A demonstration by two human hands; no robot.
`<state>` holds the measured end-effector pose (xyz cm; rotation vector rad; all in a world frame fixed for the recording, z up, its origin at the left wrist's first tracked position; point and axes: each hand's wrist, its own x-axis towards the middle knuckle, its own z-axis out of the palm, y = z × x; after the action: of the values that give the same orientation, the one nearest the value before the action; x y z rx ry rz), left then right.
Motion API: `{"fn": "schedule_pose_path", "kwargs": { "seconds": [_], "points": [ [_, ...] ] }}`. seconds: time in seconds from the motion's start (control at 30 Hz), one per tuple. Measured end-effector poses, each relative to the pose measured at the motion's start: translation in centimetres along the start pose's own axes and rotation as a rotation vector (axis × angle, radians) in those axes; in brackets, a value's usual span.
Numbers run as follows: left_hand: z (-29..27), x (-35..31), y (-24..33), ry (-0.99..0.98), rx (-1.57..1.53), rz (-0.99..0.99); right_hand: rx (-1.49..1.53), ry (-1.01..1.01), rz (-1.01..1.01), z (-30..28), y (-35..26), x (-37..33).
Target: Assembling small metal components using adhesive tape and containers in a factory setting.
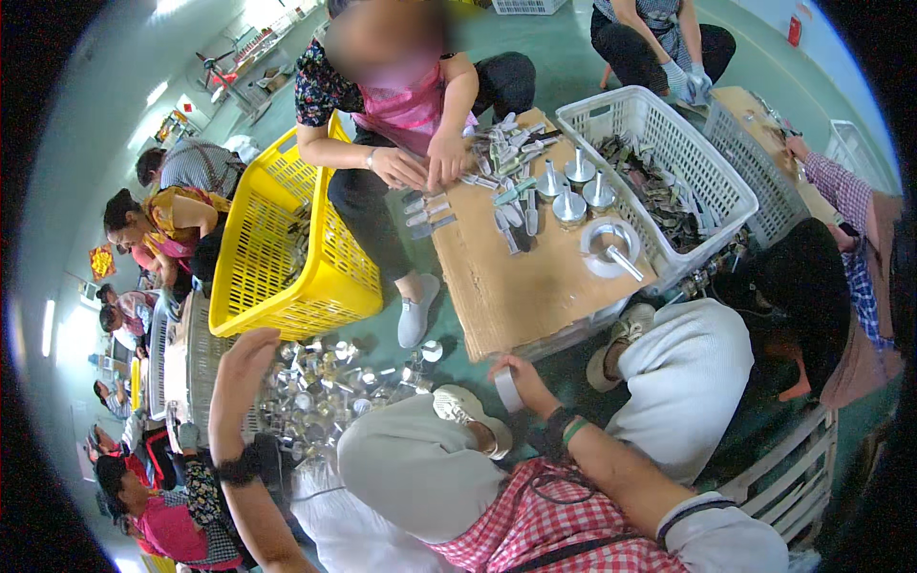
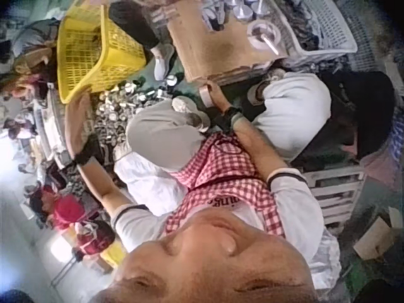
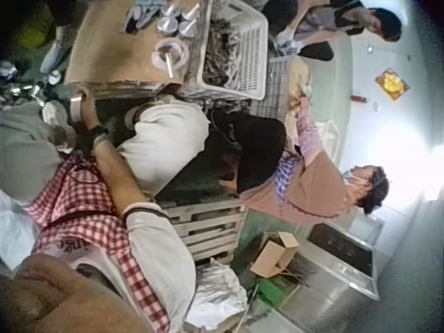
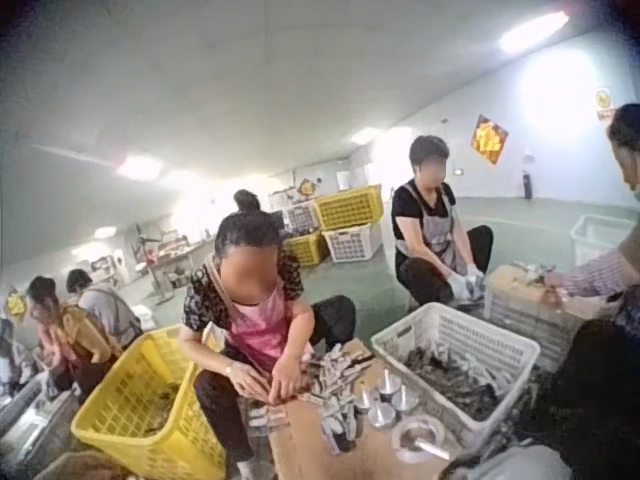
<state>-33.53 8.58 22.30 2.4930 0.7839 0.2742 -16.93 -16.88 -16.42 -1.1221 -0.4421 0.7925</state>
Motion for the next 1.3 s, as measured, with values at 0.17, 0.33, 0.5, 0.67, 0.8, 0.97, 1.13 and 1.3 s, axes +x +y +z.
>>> {"fn": "schedule_pose_path", "kwargs": {
  "seconds": [0.17,0.33,0.5,0.67,0.8,0.97,1.13,1.3],
  "points": [
    [2.9,-9.4,13.1,0.007,-0.902,0.306,0.013,-0.003,0.060,-0.2,-1.3,0.2],
    [15.0,-10.6,14.1,-0.277,-1.182,-0.016,0.026,0.001,0.065,-0.1,-1.3,0.0],
    [29.5,-5.9,7.3,-0.107,-1.058,-0.185,0.219,0.030,0.116,0.5,-1.3,-0.1],
    [35.2,-6.3,1.9,0.261,-0.819,-0.354,0.002,0.008,0.004,-0.5,0.7,0.8],
    [35.7,-5.8,2.1,0.430,-0.252,0.025,0.023,-0.011,0.107,-0.3,0.3,0.3],
    [35.7,-6.0,3.7,0.216,0.000,0.081,-0.060,-0.075,0.016,-0.4,-0.3,0.3],
    [35.8,-5.9,4.4,0.158,0.052,0.082,-0.224,-0.056,-0.034,-0.8,-0.1,0.5],
    [35.8,-6.2,3.8,0.177,0.042,0.054,-0.157,-0.091,-0.017,0.8,-1.8,0.1]
  ]
}}
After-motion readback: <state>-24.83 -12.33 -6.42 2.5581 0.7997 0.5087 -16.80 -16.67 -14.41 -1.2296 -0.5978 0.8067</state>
